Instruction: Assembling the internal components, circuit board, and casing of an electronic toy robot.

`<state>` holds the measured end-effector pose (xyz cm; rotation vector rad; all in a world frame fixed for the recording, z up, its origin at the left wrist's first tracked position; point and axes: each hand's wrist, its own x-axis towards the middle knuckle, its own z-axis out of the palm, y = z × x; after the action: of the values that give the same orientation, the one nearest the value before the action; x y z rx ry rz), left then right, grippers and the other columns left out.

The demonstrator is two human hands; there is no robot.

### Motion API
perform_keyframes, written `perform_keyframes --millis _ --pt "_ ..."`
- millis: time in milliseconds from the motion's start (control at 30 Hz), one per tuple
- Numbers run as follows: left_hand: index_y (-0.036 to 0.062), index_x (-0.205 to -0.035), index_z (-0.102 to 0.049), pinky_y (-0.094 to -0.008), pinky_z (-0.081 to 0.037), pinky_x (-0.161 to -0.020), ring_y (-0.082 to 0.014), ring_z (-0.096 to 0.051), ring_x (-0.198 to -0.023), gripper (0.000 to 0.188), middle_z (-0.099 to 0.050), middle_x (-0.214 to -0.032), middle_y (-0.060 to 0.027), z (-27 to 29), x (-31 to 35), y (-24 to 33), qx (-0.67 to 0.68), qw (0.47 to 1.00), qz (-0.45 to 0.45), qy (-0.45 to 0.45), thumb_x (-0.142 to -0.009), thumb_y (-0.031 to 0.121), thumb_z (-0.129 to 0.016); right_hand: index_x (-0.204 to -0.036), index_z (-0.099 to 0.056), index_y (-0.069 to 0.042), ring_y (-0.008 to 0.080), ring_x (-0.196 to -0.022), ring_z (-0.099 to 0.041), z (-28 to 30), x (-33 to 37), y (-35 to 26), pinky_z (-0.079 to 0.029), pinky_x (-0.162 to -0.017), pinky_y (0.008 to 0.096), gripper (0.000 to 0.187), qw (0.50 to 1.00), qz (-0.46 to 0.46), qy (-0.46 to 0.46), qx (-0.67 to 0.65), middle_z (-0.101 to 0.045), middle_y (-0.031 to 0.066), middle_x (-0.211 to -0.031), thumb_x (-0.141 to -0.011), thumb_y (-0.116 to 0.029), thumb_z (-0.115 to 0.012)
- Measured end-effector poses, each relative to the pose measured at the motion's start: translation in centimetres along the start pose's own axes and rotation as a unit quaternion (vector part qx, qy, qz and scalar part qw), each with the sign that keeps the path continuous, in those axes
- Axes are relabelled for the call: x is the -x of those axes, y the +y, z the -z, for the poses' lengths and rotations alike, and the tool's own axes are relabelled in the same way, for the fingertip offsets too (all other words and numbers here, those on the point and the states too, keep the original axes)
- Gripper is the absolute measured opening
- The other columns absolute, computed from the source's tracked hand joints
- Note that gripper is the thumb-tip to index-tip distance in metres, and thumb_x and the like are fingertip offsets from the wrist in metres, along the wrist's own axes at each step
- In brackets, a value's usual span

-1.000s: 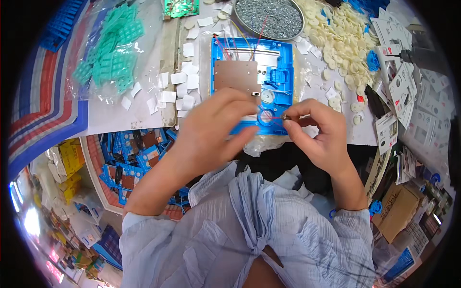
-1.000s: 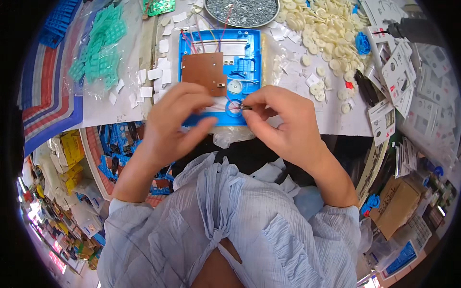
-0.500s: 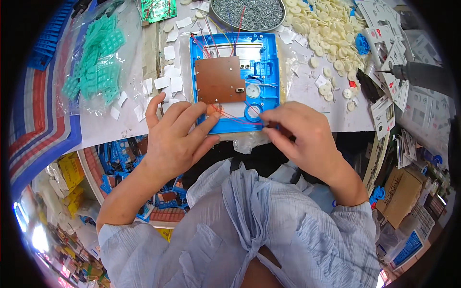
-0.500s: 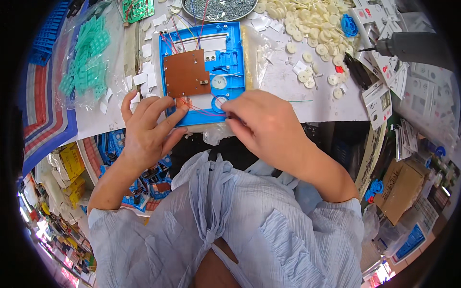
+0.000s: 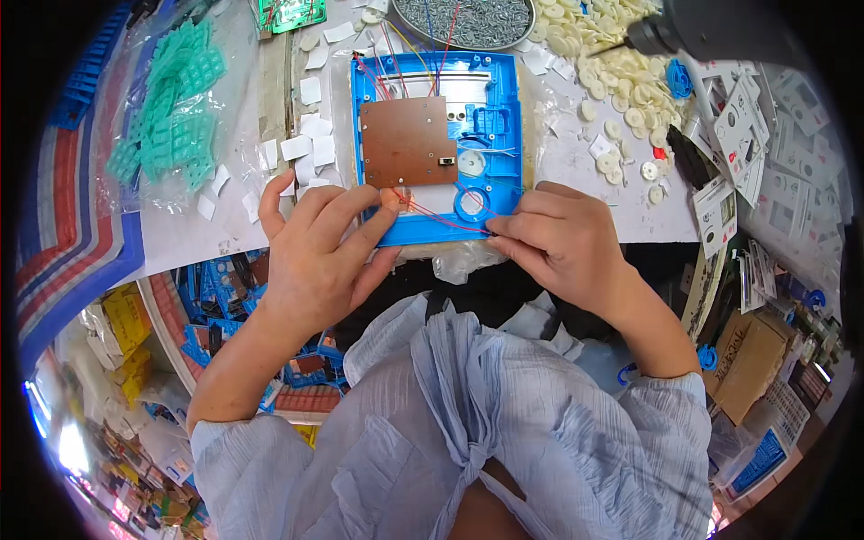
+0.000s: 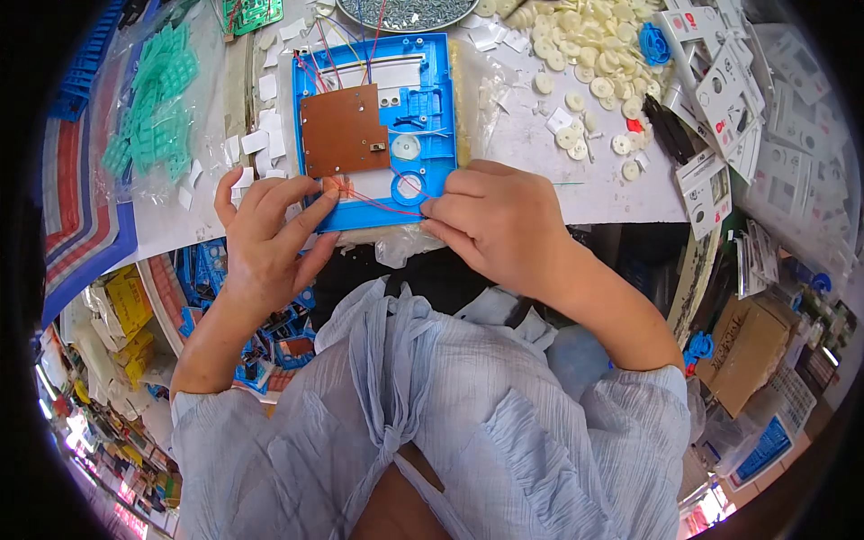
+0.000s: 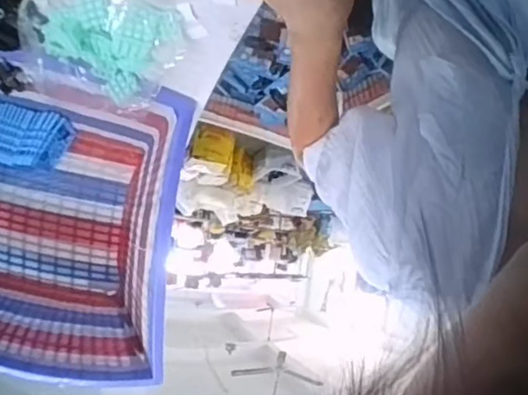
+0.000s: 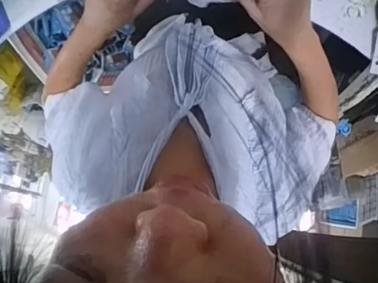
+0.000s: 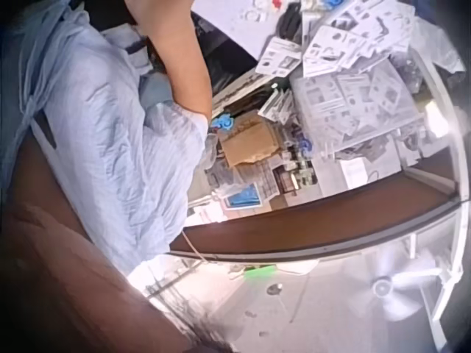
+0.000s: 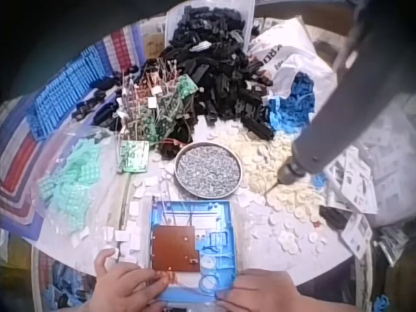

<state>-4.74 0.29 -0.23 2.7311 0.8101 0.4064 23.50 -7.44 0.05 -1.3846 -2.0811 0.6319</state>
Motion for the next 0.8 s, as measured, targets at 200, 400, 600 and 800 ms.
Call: perform_keyframes --millis 200,400,600,800 --pt "0.0172 -0.119 -0.071 -0.0561 -0.023 -0.110 -0.0227 -0.060 -0.104 0.048 -0.063 -0.118 -0.0023 0.0 0.1 0.0 -0.009 1.000 -0.023 0.004 -0.072 0.020 -0.081 -0.097 -0.078 -0.011 0.0222 -0.059 -0.053 -1.2 2.1 2.5 -0.041 -0.052 0.0348 0.022 0.997 0.027 0.051 -0.044 -0.055 0.0034 -0.065 -0.075 -0.013 -0.083" --pt "0.0153 -0.122 -0.069 -0.0552 -0.028 -0.105 -0.0202 -0.060 -0.097 0.056 -0.064 -0.116 0.0016 -1.6 -1.9 4.4 0.075 0.993 -0.084 0.023 -0.069 0.029 -0.080 -0.097 -0.078 -0.009 0.0227 -0.058 -0.053 -1.7 2.2 2.6 -0.040 -0.052 0.0347 0.020 0.993 0.019 0.066 -0.092 -0.056 0.0052 -0.065 -0.077 -0.012 -0.083" --pt "0.0112 -0.122 -0.068 -0.0561 -0.030 -0.103 -0.0182 -0.060 -0.096 0.058 -0.064 -0.116 0.0022 -3.3 -2.6 4.4 0.061 0.991 -0.117 0.003 -0.069 0.031 -0.079 -0.102 -0.078 -0.005 0.0197 -0.058 -0.053 -1.5 2.5 2.7 -0.040 -0.054 0.0333 0.019 0.986 -0.006 0.055 -0.156 -0.055 0.0054 -0.064 -0.083 -0.005 -0.077" --pt "0.0090 -0.121 -0.068 -0.0558 -0.030 -0.103 -0.0184 -0.059 -0.096 0.056 -0.064 -0.117 0.0011 -3.1 -2.9 4.6 0.065 0.990 -0.122 -0.010 -0.070 0.029 -0.079 -0.104 -0.077 -0.003 0.0130 -0.060 -0.057 0.6 1.5 1.6 -0.042 -0.055 0.0286 0.018 0.962 -0.155 -0.049 -0.218 -0.061 0.0070 -0.067 -0.089 -0.002 -0.068"
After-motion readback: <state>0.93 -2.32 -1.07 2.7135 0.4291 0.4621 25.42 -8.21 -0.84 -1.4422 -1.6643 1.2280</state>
